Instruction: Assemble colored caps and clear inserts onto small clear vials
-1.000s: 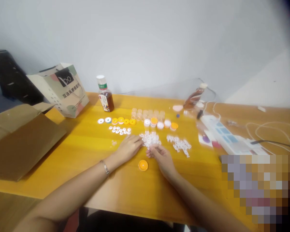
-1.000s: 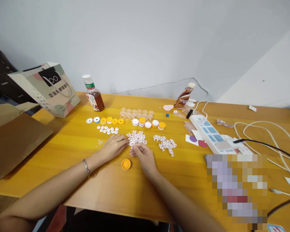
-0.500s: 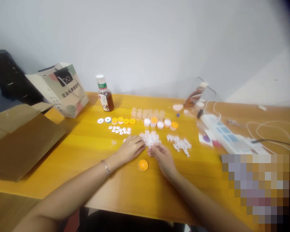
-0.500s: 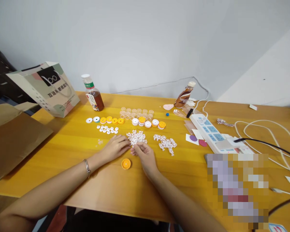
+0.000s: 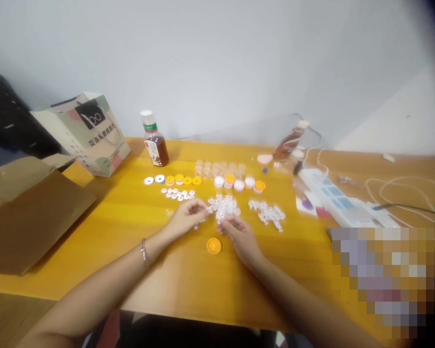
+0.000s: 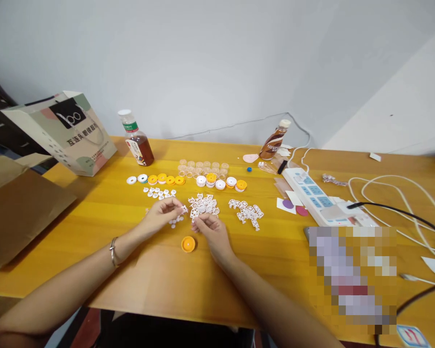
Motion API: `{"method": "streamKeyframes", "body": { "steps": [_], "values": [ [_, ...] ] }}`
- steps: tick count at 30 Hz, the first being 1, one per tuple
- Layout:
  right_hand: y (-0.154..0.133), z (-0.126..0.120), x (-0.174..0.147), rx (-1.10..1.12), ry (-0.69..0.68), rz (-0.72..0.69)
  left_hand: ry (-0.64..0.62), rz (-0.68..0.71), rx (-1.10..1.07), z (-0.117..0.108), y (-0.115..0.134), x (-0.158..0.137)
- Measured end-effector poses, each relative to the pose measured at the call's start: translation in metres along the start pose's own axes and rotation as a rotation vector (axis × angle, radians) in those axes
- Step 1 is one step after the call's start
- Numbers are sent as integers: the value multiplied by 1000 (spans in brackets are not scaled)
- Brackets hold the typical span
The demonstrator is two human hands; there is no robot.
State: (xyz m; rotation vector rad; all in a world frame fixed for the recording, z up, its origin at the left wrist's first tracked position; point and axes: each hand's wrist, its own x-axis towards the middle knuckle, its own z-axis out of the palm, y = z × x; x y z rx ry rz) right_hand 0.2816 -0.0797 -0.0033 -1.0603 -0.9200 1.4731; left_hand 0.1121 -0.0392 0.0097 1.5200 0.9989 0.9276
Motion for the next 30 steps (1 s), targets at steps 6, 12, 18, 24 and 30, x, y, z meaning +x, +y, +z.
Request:
{"method": "streamKeyframes", "body": {
  "steps": [6, 12, 18, 24, 30],
  "values": [
    [3, 6, 4, 32, -45, 76, 45, -159, -422, -5, 1, -2],
    [6, 8, 9, 36, -52, 69, 22, -211, -379, -5, -3, -4],
    [7, 7, 7, -11, -69, 41, 6, -187, -262, -5, -4, -4],
    [5, 6, 6, -101, -96, 33, -101, -103, -84, -5, 1, -5],
    [0, 5, 5, -225, -195, -1, -133, -59, 52, -5, 3, -5]
  ]
}}
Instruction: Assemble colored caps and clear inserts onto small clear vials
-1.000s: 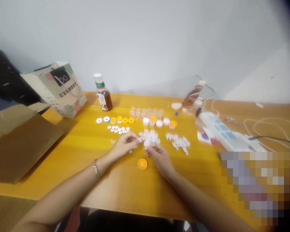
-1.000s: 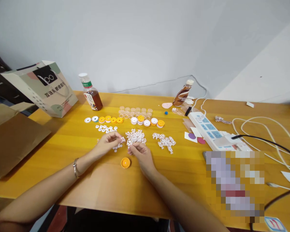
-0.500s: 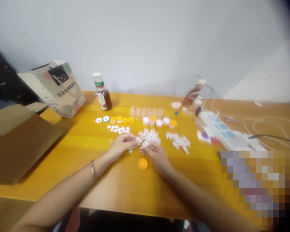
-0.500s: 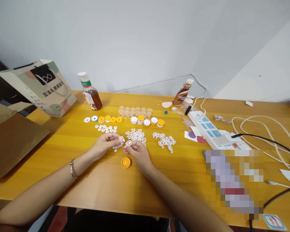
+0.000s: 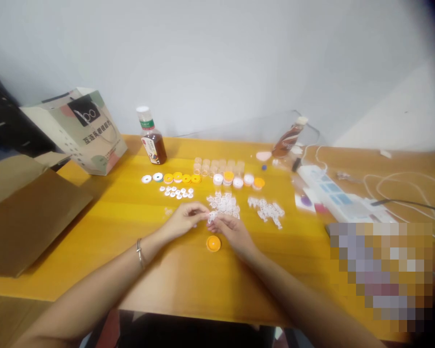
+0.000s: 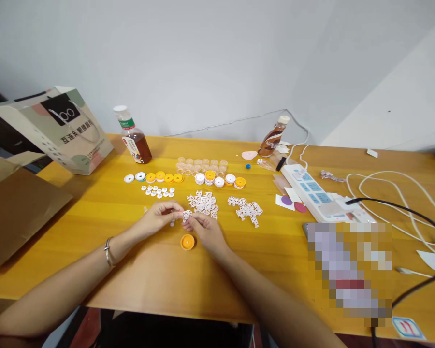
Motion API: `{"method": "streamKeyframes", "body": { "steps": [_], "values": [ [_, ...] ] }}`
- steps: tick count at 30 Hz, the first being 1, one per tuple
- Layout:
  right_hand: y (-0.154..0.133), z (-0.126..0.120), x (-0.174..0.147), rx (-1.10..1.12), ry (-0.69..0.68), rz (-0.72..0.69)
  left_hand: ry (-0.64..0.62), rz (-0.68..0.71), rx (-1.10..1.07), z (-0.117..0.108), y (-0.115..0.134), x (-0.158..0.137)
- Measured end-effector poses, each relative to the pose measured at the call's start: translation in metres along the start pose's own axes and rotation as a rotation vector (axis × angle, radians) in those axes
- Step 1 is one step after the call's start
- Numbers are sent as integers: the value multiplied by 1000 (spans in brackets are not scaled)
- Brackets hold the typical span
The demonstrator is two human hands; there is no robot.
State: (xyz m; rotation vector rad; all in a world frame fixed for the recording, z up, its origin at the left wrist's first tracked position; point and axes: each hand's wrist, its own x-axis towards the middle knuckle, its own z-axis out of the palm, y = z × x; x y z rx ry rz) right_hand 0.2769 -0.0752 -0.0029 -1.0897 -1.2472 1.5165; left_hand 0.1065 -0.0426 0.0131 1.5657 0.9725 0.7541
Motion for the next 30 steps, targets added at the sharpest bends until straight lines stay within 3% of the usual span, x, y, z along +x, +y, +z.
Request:
{"method": "streamKeyframes", "body": {
  "steps": [30],
  "values": [
    [-8, -1, -4, -181, -72, -29, -113, 17, 119, -6, 2, 0]
  ]
}}
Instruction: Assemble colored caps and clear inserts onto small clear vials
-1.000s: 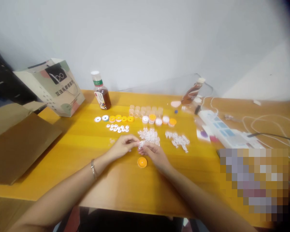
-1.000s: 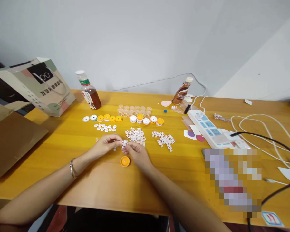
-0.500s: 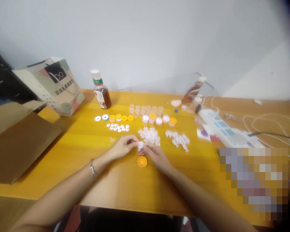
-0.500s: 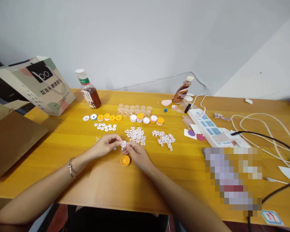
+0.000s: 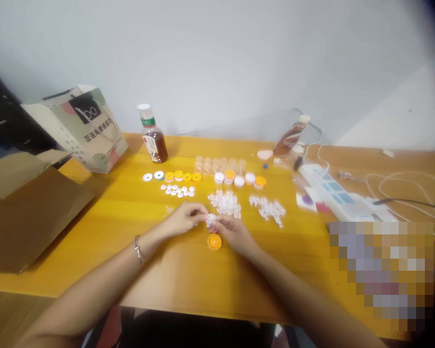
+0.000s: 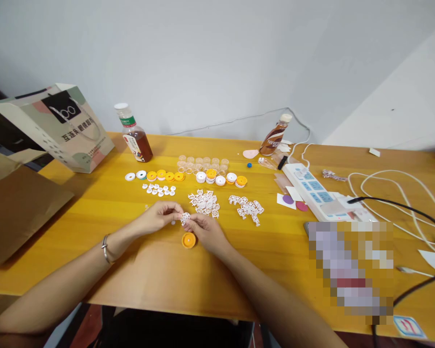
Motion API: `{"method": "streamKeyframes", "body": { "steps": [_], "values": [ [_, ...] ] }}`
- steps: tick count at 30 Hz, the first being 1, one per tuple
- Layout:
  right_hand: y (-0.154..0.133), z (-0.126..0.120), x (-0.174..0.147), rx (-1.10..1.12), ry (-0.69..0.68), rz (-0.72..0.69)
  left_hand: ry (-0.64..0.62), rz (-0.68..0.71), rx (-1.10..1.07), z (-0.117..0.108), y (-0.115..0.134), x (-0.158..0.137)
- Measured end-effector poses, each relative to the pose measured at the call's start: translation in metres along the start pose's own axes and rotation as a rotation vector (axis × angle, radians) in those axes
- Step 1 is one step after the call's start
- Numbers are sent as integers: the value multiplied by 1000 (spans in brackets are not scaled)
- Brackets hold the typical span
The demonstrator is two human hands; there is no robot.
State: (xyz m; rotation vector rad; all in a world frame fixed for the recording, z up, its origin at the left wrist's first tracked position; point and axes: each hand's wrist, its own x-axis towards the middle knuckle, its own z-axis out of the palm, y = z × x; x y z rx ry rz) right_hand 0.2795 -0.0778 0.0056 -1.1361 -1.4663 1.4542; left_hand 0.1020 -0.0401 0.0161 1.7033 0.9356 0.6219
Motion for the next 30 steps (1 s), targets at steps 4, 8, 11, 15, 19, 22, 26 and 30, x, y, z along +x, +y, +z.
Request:
{"method": "streamKeyframes", "body": {
  "steps": [4, 8, 11, 15, 19, 22, 26, 30],
  "values": [
    [0, 0, 0, -11, -2, -6, 30, -2, 5, 1, -2, 0],
    [0, 1, 0, -17, 24, -2, 55, -20, -13, 2, -3, -1],
    [0, 1, 0, -12, 31, 14, 78, -28, -37, 3, -4, -1],
    [0, 0, 2, -12, 36, 24, 111, -31, -59, 5, -6, -1],
    [-1, 0, 2, 2, 40, 37, 116, -27, -103, 5, -6, -1],
    [-2, -1, 3, -5, 33, 41, 115, -5, -164, 5, -5, 0],
    [0, -2, 3, 0, 13, 38, 58, -37, -155, 4, -5, 1],
    [0, -2, 4, 3, 13, 47, 65, -39, -139, 4, -5, 1]
  ]
}}
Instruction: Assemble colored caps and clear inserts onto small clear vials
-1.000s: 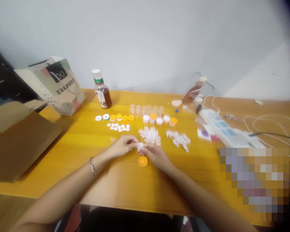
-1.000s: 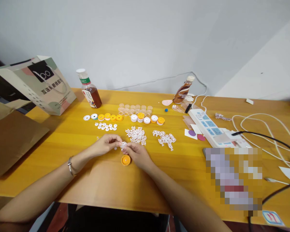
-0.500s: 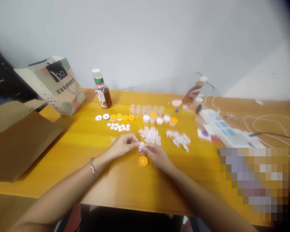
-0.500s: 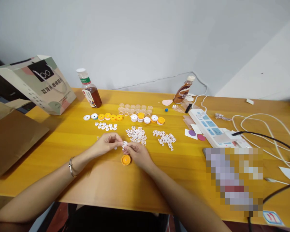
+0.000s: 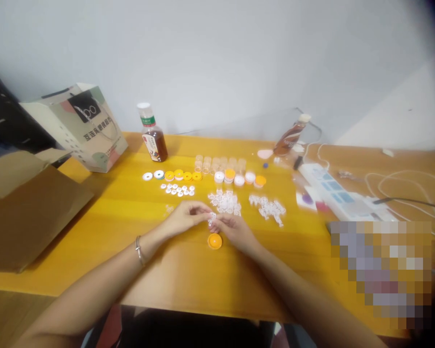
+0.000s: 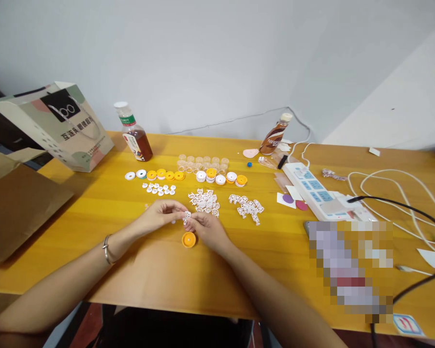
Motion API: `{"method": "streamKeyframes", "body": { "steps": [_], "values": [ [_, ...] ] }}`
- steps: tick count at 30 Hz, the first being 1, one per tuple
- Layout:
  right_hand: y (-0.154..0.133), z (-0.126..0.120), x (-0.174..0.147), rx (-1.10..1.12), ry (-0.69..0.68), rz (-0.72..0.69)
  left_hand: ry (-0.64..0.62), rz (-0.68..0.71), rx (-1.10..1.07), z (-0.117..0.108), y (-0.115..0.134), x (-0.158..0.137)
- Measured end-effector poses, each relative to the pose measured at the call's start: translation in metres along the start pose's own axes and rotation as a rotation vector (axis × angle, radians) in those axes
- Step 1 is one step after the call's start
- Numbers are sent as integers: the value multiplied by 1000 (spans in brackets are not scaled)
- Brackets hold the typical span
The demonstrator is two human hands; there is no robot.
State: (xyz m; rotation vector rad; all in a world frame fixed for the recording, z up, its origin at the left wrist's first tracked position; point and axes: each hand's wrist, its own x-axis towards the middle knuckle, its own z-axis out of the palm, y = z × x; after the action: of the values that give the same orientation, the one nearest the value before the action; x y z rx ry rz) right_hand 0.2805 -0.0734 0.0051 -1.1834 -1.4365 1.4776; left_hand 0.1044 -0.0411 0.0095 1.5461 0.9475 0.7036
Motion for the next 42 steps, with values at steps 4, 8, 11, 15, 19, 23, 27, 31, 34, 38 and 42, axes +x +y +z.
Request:
{"method": "streamKeyframes", "body": {
  "steps": [4, 8, 11, 15, 19, 23, 27, 31, 34, 38, 42],
  "values": [
    [-1, 0, 0, -2, -1, 7, 22, 7, 4, 3, 0, 0],
    [1, 1, 0, -3, -2, -1, 49, 0, 17, 6, -1, 1],
    [2, 2, 0, -11, 13, -24, 62, 5, 26, 7, 0, 1],
    [1, 2, 0, -6, 16, -33, 70, 17, 23, 8, 2, 1],
    [-1, 0, -1, 67, 2, -21, 74, 3, -28, 8, 3, 0],
    [2, -2, -2, 303, -74, 31, 65, 22, -102, 7, 2, 0],
    [6, -4, -1, 428, -36, 60, 56, 74, -99, 8, 3, 0],
    [9, -5, 2, 455, 17, 80, 101, 85, 41, 6, 1, 2],
    [11, -4, 2, 461, 82, 111, 199, 149, 198, 1, -4, 5],
    [12, -2, 1, 477, 152, 134, 267, 285, 512, -8, -8, 13],
    [10, 0, 0, 541, 157, 160, 178, 383, 807, -14, -7, 28]
  ]
}}
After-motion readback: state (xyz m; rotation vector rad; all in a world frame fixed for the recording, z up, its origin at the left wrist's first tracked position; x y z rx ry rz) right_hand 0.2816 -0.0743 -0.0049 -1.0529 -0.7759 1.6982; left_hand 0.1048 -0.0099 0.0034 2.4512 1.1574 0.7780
